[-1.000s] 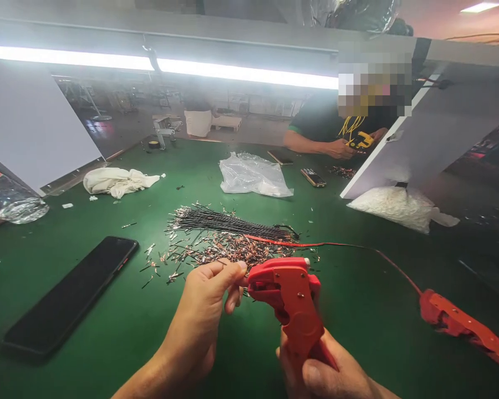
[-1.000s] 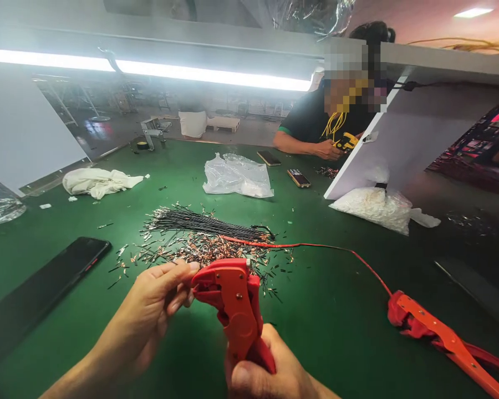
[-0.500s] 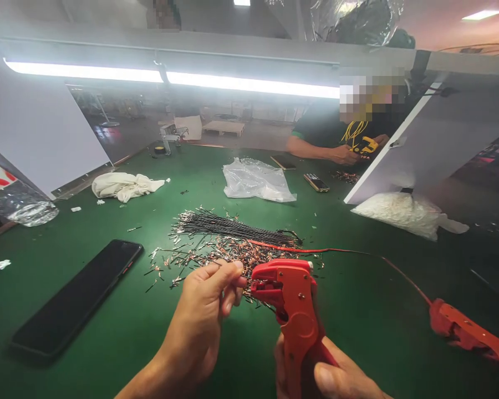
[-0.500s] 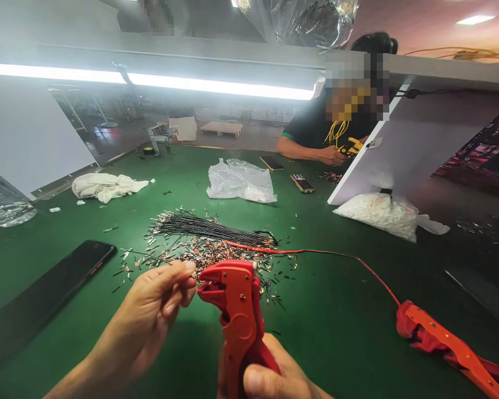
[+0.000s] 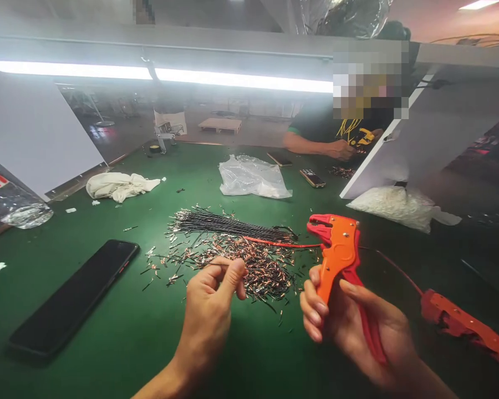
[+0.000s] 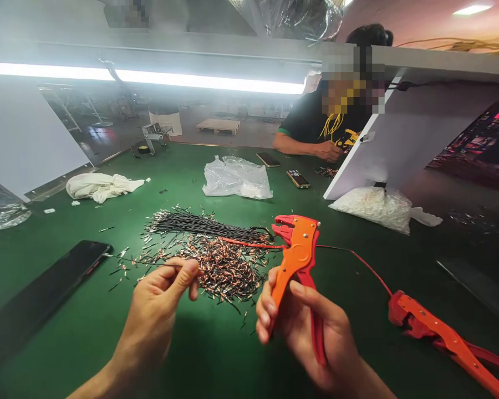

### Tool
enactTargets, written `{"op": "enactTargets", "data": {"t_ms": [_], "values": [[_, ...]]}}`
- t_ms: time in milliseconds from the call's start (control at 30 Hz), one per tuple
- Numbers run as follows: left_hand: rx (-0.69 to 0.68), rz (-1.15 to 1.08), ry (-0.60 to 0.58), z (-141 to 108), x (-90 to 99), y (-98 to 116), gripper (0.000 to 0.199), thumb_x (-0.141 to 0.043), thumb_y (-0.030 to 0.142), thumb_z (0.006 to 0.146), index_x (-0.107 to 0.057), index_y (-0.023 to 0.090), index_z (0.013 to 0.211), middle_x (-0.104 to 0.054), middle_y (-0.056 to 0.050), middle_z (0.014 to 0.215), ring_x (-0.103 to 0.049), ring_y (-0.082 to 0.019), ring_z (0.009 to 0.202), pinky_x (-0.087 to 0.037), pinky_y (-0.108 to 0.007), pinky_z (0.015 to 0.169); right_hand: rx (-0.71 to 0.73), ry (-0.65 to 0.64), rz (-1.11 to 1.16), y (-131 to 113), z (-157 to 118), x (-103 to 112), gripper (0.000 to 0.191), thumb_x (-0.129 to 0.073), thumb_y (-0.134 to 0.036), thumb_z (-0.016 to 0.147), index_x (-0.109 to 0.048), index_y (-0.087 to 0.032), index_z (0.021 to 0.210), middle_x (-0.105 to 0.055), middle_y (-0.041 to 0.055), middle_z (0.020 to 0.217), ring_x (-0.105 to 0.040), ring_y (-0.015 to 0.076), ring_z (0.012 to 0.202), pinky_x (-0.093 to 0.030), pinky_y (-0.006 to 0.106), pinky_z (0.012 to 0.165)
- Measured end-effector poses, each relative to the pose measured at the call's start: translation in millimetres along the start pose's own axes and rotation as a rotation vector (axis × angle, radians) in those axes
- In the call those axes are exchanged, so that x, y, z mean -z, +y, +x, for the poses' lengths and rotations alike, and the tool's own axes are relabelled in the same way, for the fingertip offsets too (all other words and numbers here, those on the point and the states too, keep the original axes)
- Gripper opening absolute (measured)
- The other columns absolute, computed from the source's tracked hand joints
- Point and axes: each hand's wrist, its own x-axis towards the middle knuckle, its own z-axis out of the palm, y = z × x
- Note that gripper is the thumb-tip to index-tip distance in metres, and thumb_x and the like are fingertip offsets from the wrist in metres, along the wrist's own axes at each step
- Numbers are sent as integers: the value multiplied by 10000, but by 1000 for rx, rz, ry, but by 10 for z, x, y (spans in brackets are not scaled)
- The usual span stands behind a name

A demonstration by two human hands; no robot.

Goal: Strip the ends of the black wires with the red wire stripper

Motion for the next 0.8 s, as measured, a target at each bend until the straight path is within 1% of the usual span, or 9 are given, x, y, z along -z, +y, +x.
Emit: {"op": "enactTargets", "data": {"t_ms": [67, 167, 233, 300, 333, 400, 567, 700, 800], "values": [[-112, 105, -36, -40, -19, -4, 309, -626, 350, 855, -633, 208, 582, -597, 29, 609, -549, -118, 621, -383, -285, 662, 24, 201, -339, -122, 21, 109, 278, -577, -436, 831, -561, -203, 981, -564, 20, 746, -527, 189, 670, -452, 340, 637], [-327, 236, -11, -90, -45, -13, 185, -629, 274, 865, -680, 246, 690, -606, 64, 598, -551, -113, 599, -342, -315, 707, 54, 436, -1045, -214, 51, 276, 342, -594, -503, 801, -542, -217, 983, -559, 9, 745, -511, 198, 646, -398, 337, 615], [-444, 306, 10, -103, -46, -33, 130, -634, 232, 870, -688, 267, 757, -602, 83, 608, -551, -105, 600, -313, -325, 740, 5, 603, -1489, -225, 75, 343, 319, -596, -480, 792, -550, -226, 980, -593, 28, 791, -555, 241, 705, -394, 363, 649], [-527, 356, 19, -103, -39, -58, 100, -635, 212, 873, -689, 281, 823, -593, 92, 619, -545, -102, 601, -289, -331, 741, -49, 688, -1786, -202, 101, 371, 306, -595, -459, 802, -558, -220, 990, -629, 66, 884, -594, 297, 826, -407, 395, 696], [-556, 371, 20, -100, -35, -70, 99, -634, 205, 875, -686, 284, 847, -589, 93, 626, -544, -101, 601, -280, -333, 738, -57, 682, -1884, -180, 113, 378, 313, -598, -461, 809, -560, -209, 992, -635, 83, 921, -598, 317, 879, -416, 405, 713], [-587, 393, 17, -93, -27, -89, 106, -629, 195, 879, -681, 286, 874, -592, 93, 643, -546, -102, 608, -273, -338, 742, -28, 632, -2039, -119, 133, 385, 344, -612, -484, 816, -562, -183, 975, -638, 104, 946, -594, 334, 934, -434, 423, 744], [-577, 396, -3, -93, -27, -111, 107, -633, 183, 877, -670, 283, 887, -606, 98, 642, -557, -108, 617, -276, -346, 761, 131, 547, -2264, 76, 146, 378, 404, -561, -545, 864, -574, -153, 956, -608, 112, 921, -595, 319, 880, -469, 448, 754], [-563, 392, -23, -98, -32, -134, 138, -626, 171, 883, -672, 293, 927, -605, 109, 625, -556, -106, 614, -282, -343, 763, 158, 531, -2272, 176, 147, 331, 325, -512, -463, 900, -582, -152, 964, -588, 119, 934, -587, 322, 885, -464, 441, 734], [-572, 409, -29, -93, -29, -142, 149, -623, 168, 886, -670, 293, 951, -616, 106, 638, -563, -105, 616, -283, -343, 764, 128, 542, -2149, 120, 154, 312, 292, -497, -437, 890, -570, -159, 938, -586, 121, 944, -570, 328, 906, -433, 449, 758]]}}
